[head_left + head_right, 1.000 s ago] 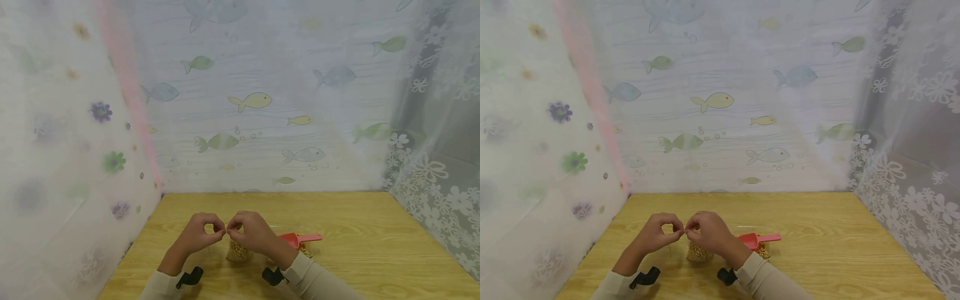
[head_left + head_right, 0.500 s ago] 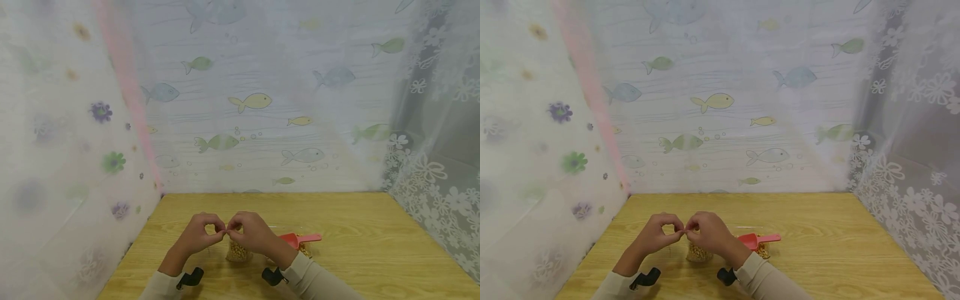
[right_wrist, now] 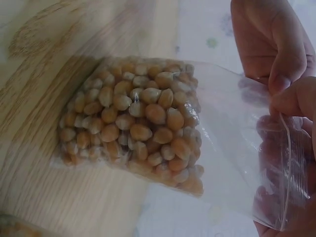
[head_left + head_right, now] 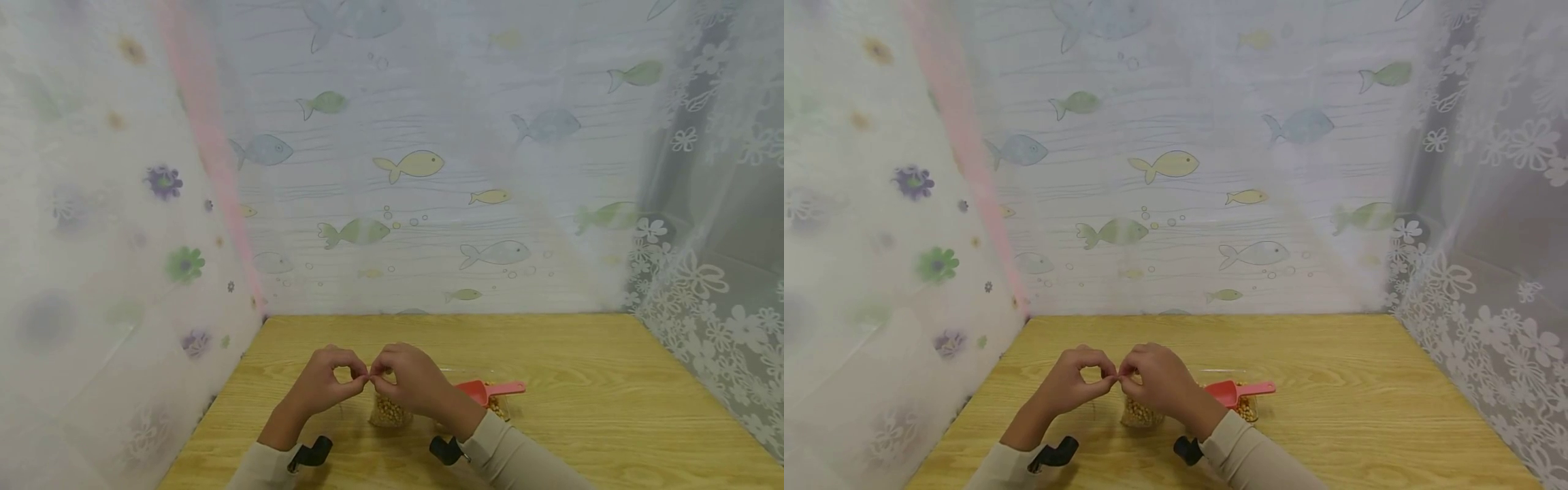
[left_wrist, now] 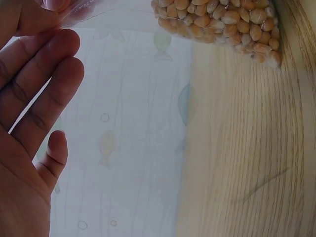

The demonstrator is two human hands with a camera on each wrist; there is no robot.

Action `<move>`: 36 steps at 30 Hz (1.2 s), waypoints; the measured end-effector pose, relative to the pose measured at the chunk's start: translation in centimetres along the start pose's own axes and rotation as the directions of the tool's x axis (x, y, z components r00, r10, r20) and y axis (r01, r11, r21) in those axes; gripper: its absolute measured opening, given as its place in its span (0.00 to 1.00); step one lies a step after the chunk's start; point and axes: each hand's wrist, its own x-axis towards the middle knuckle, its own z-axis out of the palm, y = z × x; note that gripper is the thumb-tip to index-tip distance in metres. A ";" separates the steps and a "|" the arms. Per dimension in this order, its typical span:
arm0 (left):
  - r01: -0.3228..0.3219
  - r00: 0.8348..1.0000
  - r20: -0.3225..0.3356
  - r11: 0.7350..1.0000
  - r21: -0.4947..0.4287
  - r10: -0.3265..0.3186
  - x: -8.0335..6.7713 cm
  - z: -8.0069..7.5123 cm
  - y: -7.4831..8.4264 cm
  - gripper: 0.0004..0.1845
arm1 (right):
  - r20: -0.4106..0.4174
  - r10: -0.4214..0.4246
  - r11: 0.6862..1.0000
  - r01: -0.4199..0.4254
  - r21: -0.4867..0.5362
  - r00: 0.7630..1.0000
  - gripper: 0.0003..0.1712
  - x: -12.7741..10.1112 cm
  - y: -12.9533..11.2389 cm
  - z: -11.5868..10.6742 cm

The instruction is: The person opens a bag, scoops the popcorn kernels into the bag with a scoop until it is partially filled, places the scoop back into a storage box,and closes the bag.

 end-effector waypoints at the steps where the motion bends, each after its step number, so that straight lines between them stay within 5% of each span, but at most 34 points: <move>1: 0.001 1.000 -0.001 1.000 0.001 -0.001 0.0 0.0 0.0 0.14 | -0.004 -0.004 1.000 0.004 0.000 1.000 0.03 0.0 0.0 0.0; 8: 0.001 1.000 -0.011 1.000 0.012 -0.001 0.0 -0.1 0.2 0.13 | -0.011 -0.026 1.000 0.026 0.001 1.000 0.03 0.1 0.1 0.1; 16: 0.026 1.000 0.002 0.999 0.031 -0.026 -0.1 -0.1 0.1 0.15 | -0.084 -0.173 0.966 0.152 -0.208 0.981 0.02 0.2 0.6 0.6; 22: 0.036 0.999 0.013 0.998 0.044 -0.037 0.0 -0.1 0.3 0.14 | -0.113 -0.236 0.941 0.198 -0.275 0.965 0.02 0.3 0.5 0.7; 36: 0.006 1.000 -0.007 0.994 0.107 -0.005 0.0 0.1 0.3 0.11 | -0.104 -0.218 0.954 0.190 -0.232 0.970 0.03 0.1 0.9 0.6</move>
